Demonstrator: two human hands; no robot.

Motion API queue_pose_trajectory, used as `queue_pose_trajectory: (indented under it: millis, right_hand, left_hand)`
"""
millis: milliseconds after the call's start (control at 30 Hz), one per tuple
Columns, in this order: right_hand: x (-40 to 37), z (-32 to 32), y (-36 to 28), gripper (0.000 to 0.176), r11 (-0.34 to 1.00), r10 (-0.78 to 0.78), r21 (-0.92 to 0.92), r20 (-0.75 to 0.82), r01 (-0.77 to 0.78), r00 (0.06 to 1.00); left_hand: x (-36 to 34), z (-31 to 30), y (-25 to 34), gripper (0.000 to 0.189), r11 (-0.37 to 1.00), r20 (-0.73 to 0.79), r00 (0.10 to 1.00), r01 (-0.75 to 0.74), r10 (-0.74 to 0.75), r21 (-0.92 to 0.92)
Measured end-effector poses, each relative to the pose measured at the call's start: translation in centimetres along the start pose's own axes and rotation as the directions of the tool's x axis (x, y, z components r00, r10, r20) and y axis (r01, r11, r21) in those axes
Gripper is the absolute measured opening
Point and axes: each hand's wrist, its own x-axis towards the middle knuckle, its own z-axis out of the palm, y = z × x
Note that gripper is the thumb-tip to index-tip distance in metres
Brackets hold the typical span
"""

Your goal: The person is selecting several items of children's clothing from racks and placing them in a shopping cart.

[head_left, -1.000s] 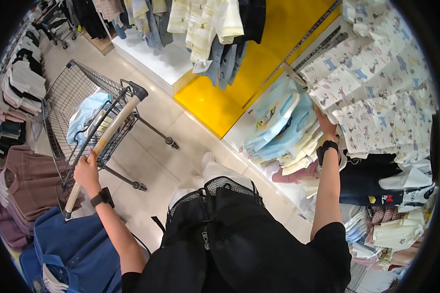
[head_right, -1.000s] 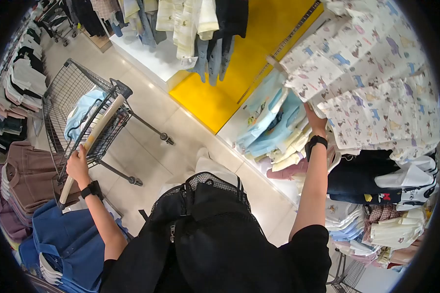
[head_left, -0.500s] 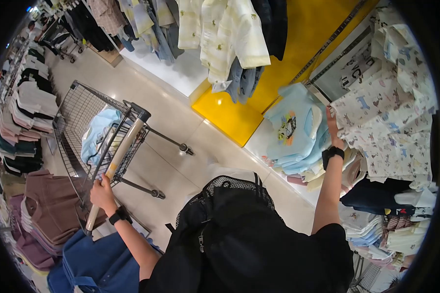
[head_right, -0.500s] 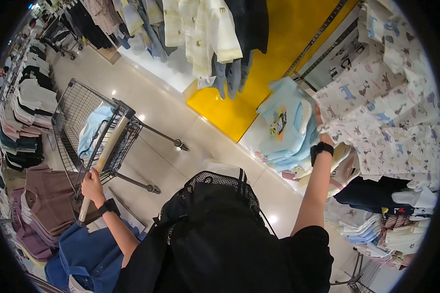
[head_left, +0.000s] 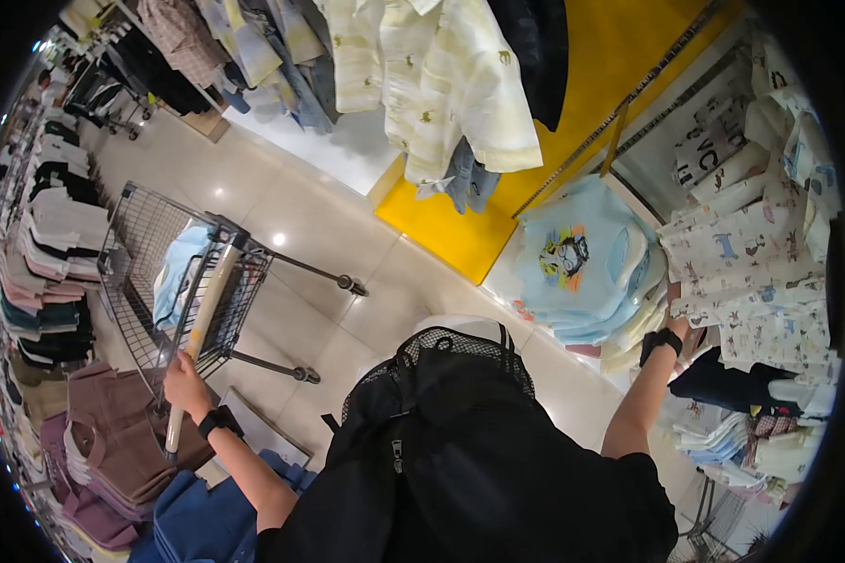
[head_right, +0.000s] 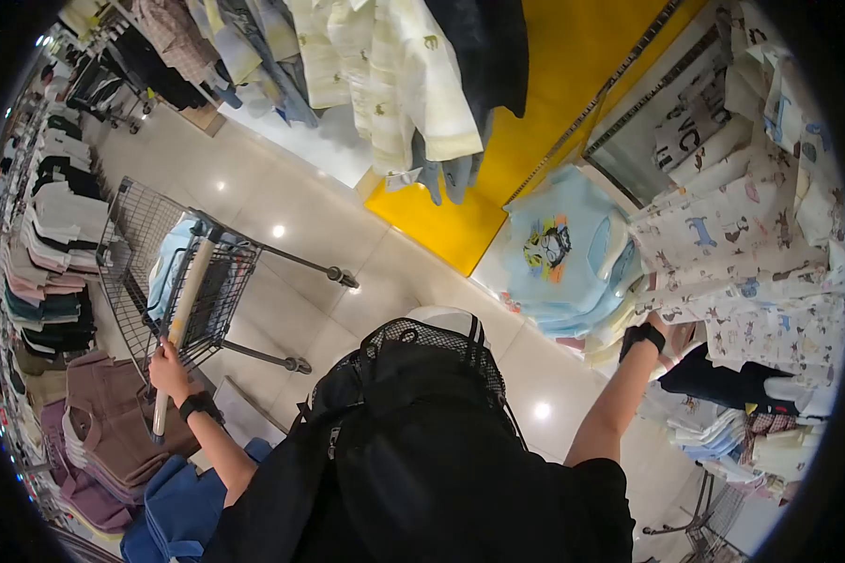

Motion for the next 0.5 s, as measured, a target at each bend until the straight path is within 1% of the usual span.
queue_pose_trajectory:
  millis: [33,133,167,233,267,300,333,367,400,433,467,500]
  right_hand:
    - [0.3,0.6,-1.0,0.032,0.999,-0.022,0.024,-0.003,0.022,1.0]
    - [0.7,2.1,-4.3,0.03,0.99,-0.099,0.1,-0.007,0.1,0.995]
    - [0.9,2.1,-5.7,0.029,0.986,-0.126,0.112,0.009,0.125,0.992]
    - [1.6,0.9,-8.7,0.027,0.982,-0.176,0.093,0.106,0.166,0.979]
    - [0.7,1.6,-6.8,0.033,0.992,-0.122,0.003,0.12,0.123,0.985]
    - [0.1,1.2,-5.8,0.033,0.993,-0.112,-0.01,0.116,0.114,0.987]
    - [-0.6,0.8,-4.8,0.037,0.954,-0.171,-0.189,0.301,0.234,0.938]
    - [-1.3,0.0,-4.2,0.041,0.867,-0.179,-0.331,0.488,0.371,0.854]
    - [-1.7,-4.2,-10.4,0.04,0.973,-0.081,-0.196,0.224,0.126,0.971]
    - [-2.7,-6.5,-11.5,0.032,0.886,0.052,-0.44,0.406,0.145,0.912]
    - [-5.0,-7.8,-10.8,0.036,0.95,-0.007,-0.286,0.372,0.122,0.928]
    - [-8.4,-8.7,-9.7,0.039,0.987,-0.06,-0.122,0.326,0.105,0.943]
  left_hand:
    - [0.5,0.0,0.1,0.049,1.0,0.016,1.0,0.027,-0.027,-0.011]
    - [1.3,0.4,-0.2,0.053,0.999,0.025,0.999,0.028,-0.027,-0.04]
    - [1.8,0.5,0.0,0.054,1.0,0.017,1.0,0.022,-0.021,-0.021]
    - [2.5,0.6,0.7,0.056,1.0,0.007,1.0,0.003,-0.003,-0.014]
    - [2.7,0.3,0.9,0.056,0.999,0.029,0.999,0.022,-0.021,-0.038]
    - [3.0,0.3,1.1,0.057,0.997,0.051,0.998,0.041,-0.038,-0.064]
    - [3.1,0.5,1.1,0.057,0.997,0.055,0.998,0.047,-0.044,-0.063]
    - [3.3,0.4,1.1,0.057,0.997,0.055,0.998,0.033,-0.029,-0.069]
    - [3.5,0.3,1.4,0.057,0.997,0.057,0.998,0.031,-0.027,-0.064]
    - [3.6,0.2,1.4,0.058,0.998,0.06,0.998,0.028,-0.024,-0.059]
    - [3.9,0.6,1.6,0.058,0.998,0.065,0.998,0.008,-0.004,-0.069]
    - [4.2,0.9,1.5,0.059,0.998,0.052,0.999,0.013,-0.01,-0.054]
